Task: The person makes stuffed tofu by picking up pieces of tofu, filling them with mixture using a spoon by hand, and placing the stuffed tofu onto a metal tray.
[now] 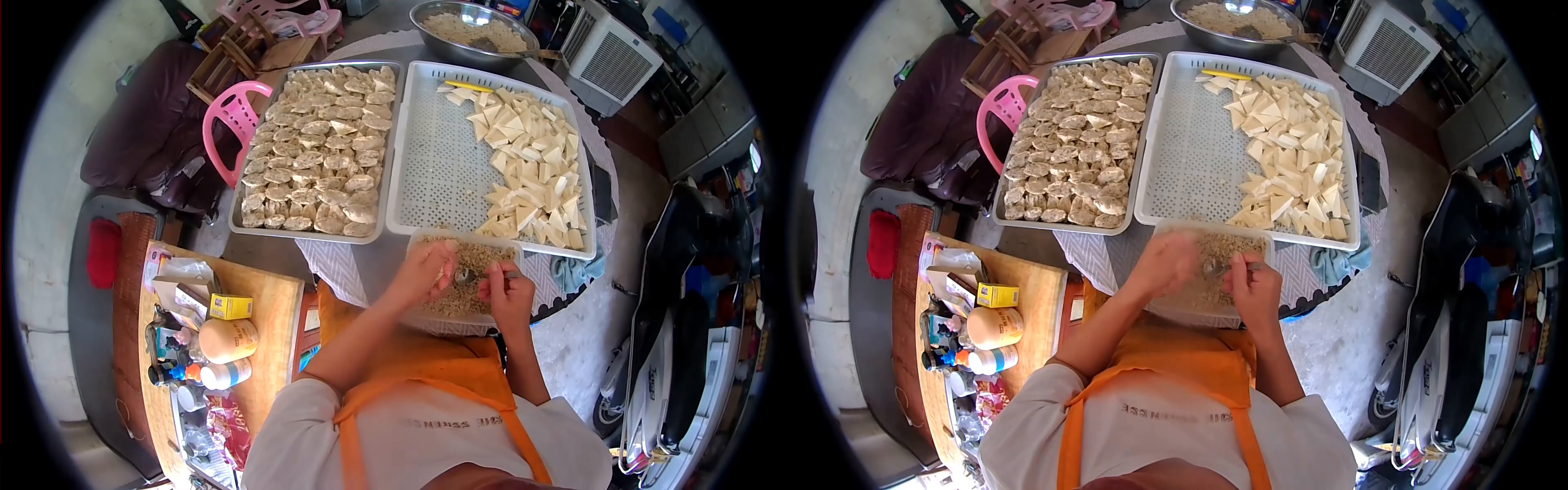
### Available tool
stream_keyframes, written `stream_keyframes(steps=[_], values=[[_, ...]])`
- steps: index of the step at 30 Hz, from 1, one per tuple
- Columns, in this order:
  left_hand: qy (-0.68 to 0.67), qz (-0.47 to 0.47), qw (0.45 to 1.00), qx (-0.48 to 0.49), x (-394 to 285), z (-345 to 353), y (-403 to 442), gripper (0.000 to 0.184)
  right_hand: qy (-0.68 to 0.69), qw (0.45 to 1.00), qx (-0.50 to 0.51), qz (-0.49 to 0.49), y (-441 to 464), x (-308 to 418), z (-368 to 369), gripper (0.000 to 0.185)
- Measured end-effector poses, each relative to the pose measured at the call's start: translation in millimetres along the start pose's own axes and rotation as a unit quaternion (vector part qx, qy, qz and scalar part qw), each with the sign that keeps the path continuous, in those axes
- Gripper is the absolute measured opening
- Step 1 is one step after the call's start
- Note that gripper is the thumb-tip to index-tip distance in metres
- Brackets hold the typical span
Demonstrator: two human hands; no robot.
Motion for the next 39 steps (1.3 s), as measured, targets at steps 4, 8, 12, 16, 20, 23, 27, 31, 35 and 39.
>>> stream_keyframes(steps=[4,8,12,16,20,23,27,31,35,39], values=[[0.033,0.030,0.999,-0.016,-13.6,13.3,-1.6,0.029,-0.005,1.000,-0.002,-0.012,1.6,0.2,-1.7,0.024],[0.086,0.047,0.993,0.061,-6.3,9.0,2.2,0.020,0.003,1.000,-0.006,0.002,2.0,-1.1,-1.8,0.024],[0.148,0.087,0.984,0.049,-11.1,9.1,0.8,0.023,-0.004,1.000,-0.003,0.003,2.7,0.8,-1.4,0.024],[0.087,0.061,0.994,-0.001,-2.6,0.2,1.1,0.026,-0.018,1.000,0.013,-0.002,2.6,-0.9,-0.6,0.026],[0.064,0.014,0.998,-0.004,-13.5,8.6,-7.3,0.028,-0.020,1.000,0.004,-0.004,2.4,1.2,-1.5,0.026],[0.091,0.033,0.995,0.024,-17.2,10.7,-4.6,0.026,-0.018,1.000,-0.002,-0.006,2.5,1.5,-1.5,0.024],[0.106,0.102,0.989,-0.017,4.1,-1.8,4.6,0.025,0.011,1.000,0.005,-0.008,2.7,-7.8,1.8,0.023],[0.189,0.179,0.965,-0.019,18.1,-11.9,11.5,0.034,-0.062,0.997,0.008,-0.054,2.8,-9.2,-4.2,0.021],[0.064,-0.016,0.997,-0.048,-18.3,12.7,-11.3,0.040,-0.086,0.994,0.015,-0.064,1.7,-8.0,-5.7,0.020],[0.047,0.048,0.997,-0.023,0.8,-2.9,-3.2,0.038,-0.091,0.993,0.022,-0.078,1.7,-6.3,-4.5,0.019]])
Point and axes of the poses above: each hand's wrist, its own y-axis towards the middle knuckle, its own z-axis out of the palm, x = y × z, the point moved 5 cm from there along y, towards the middle knuckle, and after that the axes turned 4 degrees about -z, right-handed, at the moved point
